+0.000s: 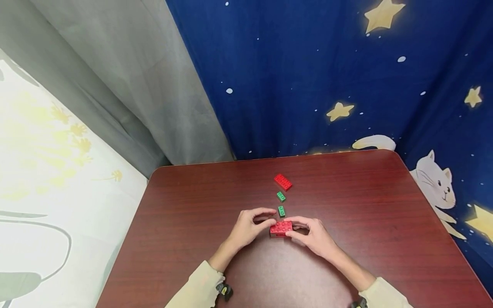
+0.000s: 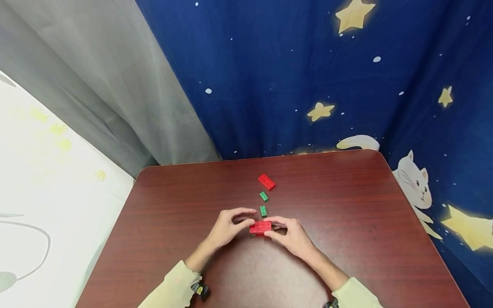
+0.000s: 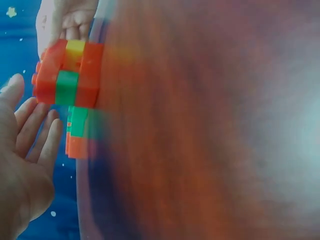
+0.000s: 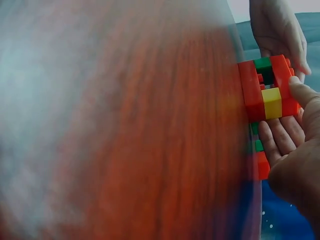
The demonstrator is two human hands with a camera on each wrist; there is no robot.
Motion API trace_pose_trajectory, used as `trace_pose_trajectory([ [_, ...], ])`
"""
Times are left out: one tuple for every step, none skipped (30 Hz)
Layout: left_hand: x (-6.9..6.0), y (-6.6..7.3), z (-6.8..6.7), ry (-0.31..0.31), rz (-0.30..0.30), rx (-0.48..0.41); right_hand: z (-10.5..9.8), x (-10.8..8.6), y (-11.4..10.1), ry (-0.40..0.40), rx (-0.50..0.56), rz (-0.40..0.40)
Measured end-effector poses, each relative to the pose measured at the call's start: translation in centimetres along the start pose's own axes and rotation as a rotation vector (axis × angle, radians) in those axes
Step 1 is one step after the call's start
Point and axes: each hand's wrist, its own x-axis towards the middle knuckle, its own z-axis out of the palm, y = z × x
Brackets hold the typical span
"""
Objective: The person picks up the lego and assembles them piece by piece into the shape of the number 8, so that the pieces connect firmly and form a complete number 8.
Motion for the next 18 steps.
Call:
trace_pose_trajectory([
  [0.4, -0.1, -0.1, 0.015, -0.002, 0.008, 0.1, 0.0, 0.0, 0.004, -0.004, -0.003],
  [0.8, -0.2, -0.2, 0.031, -0.005, 0.014, 0.1, 0.0, 0.1, 0.008, -0.007, -0.005],
  [1.2, -0.4, -0.3, 0.046, -0.005, 0.016, 0.1, 0.0, 0.1, 0.013, -0.015, -0.007],
  [1.6, -0.6, -0.3, 0.060, -0.006, 0.015, 0.1, 0.0, 0.1, 0.016, -0.020, -0.008],
  [2.0, -0.8, -0.3, 0.076, -0.007, 0.015, 0.1, 0.0, 0.2, 0.020, -0.026, -0.011],
  [2.3, -1.0, -0.3, 0.088, -0.008, 0.014, 0.2, 0.0, 0.2, 0.021, -0.028, -0.010],
  [2.7, -1.2, -0.3, 0.100, -0.013, 0.017, 0.1, 0.0, 0.3, 0.020, -0.026, -0.005],
  [3.0, -1.4, -0.3, 0.111, -0.017, 0.017, 0.1, 0.0, 0.3, 0.018, -0.023, -0.001],
  [3.3, -1.6, -0.2, 0.121, -0.022, 0.017, 0.1, 0.1, 0.4, 0.017, -0.022, -0.005],
  [3.6, -1.7, -0.2, 0.130, -0.028, 0.019, 0.2, 0.1, 0.4, 0.016, -0.019, -0.003],
  [3.9, -1.8, -0.1, 0.137, -0.034, 0.023, 0.2, 0.1, 0.5, 0.015, -0.017, -0.001],
  [4.2, -2.0, 0.0, 0.143, -0.043, 0.027, 0.2, 0.1, 0.6, 0.013, -0.011, 0.002],
  [4.4, -2.0, 0.1, 0.149, -0.051, 0.032, 0.2, 0.1, 0.6, 0.011, -0.011, 0.004],
  [4.7, -2.1, 0.1, 0.155, -0.058, 0.035, 0.2, 0.2, 0.6, 0.010, -0.010, 0.007],
  [4.9, -2.2, 0.2, 0.160, -0.065, 0.040, 0.2, 0.2, 0.7, 0.009, -0.012, 0.008],
  [5.1, -2.2, 0.3, 0.162, -0.073, 0.044, 0.2, 0.2, 0.7, 0.007, -0.012, 0.018],
  [5.3, -2.2, 0.5, 0.164, -0.082, 0.049, 0.1, 0.2, 0.7, 0.006, -0.013, 0.021],
  [5.5, -2.3, 0.6, 0.166, -0.090, 0.051, 0.1, 0.2, 0.7, 0.004, -0.012, 0.023],
])
